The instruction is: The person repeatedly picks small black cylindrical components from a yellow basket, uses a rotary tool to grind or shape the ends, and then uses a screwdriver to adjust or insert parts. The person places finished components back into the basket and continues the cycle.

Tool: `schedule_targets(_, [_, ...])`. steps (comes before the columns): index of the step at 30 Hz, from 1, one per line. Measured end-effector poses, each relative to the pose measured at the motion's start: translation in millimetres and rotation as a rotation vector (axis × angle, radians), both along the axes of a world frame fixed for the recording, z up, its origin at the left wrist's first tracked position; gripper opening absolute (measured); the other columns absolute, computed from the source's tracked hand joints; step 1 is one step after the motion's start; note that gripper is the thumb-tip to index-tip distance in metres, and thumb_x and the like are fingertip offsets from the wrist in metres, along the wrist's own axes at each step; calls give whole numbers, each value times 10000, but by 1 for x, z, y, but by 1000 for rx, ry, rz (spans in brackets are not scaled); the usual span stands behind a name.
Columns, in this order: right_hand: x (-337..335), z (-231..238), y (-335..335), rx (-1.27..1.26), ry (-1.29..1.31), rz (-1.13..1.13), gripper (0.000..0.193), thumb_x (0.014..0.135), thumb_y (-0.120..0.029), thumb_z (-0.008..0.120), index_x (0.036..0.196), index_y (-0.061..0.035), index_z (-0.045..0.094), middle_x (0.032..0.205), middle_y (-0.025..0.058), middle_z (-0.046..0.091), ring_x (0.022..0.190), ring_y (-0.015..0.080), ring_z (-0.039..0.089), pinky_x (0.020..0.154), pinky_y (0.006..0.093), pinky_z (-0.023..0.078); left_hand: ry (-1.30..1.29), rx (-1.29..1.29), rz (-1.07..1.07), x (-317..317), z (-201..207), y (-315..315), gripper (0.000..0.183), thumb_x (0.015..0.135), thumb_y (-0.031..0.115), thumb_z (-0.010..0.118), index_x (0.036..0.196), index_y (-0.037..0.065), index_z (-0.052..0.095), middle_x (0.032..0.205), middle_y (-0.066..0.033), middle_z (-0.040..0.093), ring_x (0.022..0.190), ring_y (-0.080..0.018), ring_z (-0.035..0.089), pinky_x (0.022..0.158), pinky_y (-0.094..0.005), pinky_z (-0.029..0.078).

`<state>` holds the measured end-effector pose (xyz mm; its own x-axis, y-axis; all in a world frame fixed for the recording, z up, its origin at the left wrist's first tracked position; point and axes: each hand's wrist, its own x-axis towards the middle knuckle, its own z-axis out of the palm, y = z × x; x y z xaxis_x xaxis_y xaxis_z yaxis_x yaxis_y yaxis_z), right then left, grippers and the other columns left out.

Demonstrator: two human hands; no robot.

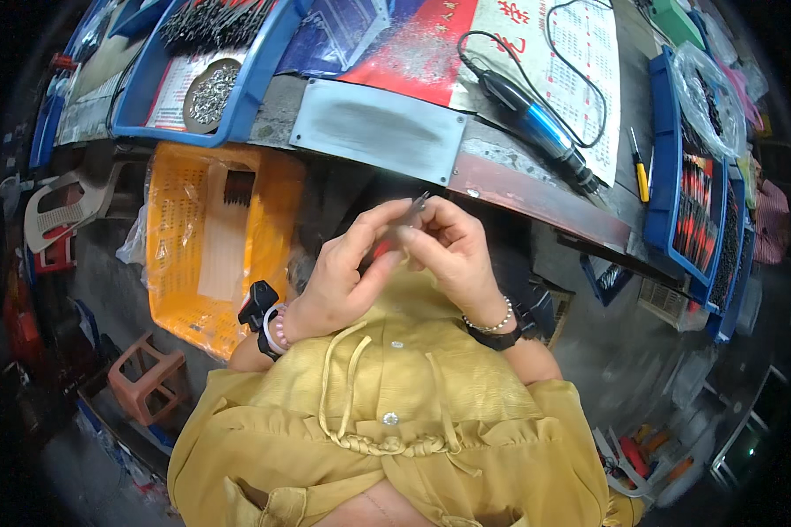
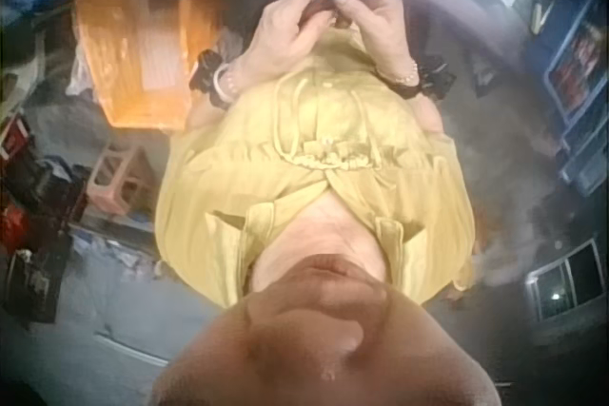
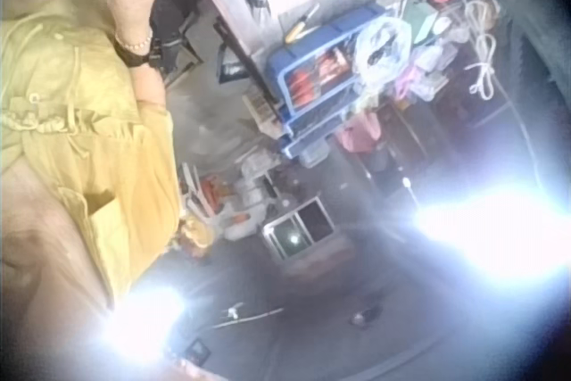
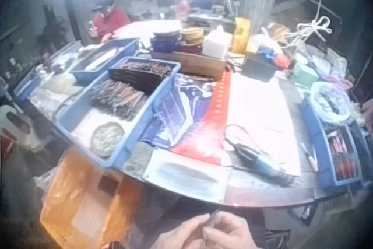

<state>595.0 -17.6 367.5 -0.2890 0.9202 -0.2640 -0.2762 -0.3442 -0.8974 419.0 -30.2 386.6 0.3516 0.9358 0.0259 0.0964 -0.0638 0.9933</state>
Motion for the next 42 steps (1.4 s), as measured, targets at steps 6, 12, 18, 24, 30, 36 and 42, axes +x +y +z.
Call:
schedule_targets(6, [-1, -1, 11, -257, 296, -77, 92, 890, -59, 627, 958, -46, 566, 743, 38, 590, 566, 80, 528, 530, 229, 471, -533, -532, 15, -24, 1, -1, 454, 937, -42, 532, 1378, -33, 426, 1232, -126, 603, 965, -109, 628, 777, -246, 501])
schedule_targets(12, [-7, 12, 7, -274, 169, -83, 143, 861, -30, 671, 941, -48, 554, 758, 29, 618, 582, 87, 609, 519, 234, 507, -984, -665, 245, -24, -16, 12, 404, 945, 60, 616, 1321, -23, 494, 1250, -177, 596, 979, -176, 644, 864, -307, 547])
schedule_targets(18, [106, 26, 40, 469, -739, -179, 437, 856, -203, 743, 1204, 4, 577, 1032, 106, 631, 950, 157, 605, 848, 301, 498, -807, -359, 322, -12, -10, 28, 196, 1009, 153, 536, 1131, 1, 554, 947, -78, 605, 865, -176, 626, 784, -281, 511])
schedule_targets(24, [253, -23, 102, 392, -2166, -365, 277, 872, -75, 530, 1142, -22, 498, 1052, 198, 609, 948, 402, 613, 766, 484, 542, -639, -650, 8, -6, -9, 38, 308, 1035, 209, 480, 1238, -18, 525, 809, -44, 557, 578, -86, 485, 512, -201, 382])
schedule_targets(30, [268, -39, 118, 339, -2246, -273, 149, 919, -63, 449, 1033, -10, 529, 1019, 231, 584, 923, 430, 620, 763, 500, 544, -548, -696, -51, 11, -7, 30, 345, 1041, 182, 449, 1351, 28, 441, 835, -44, 570, 590, -58, 441, 524, -183, 345])
schedule_targets(36, [172, 47, 62, 482, -1321, -335, 295, 913, -55, 518, 1197, 20, 545, 1001, 216, 624, 840, 333, 656, 731, 390, 530, -463, -692, -16, 17, -8, 30, 261, 1030, 166, 468, 1243, 15, 461, 821, -78, 587, 540, -75, 479, 493, -195, 355])
schedule_targets(42, [77, 55, -4, 730, -872, 125, 360, 791, 79, 658, 1141, 14, 611, 1003, 149, 609, 825, 237, 642, 689, 305, 533, -373, -759, 23, 14, -11, 33, 268, 1019, 133, 483, 1260, 16, 473, 801, -30, 566, 528, -41, 424, 481, -186, 320])
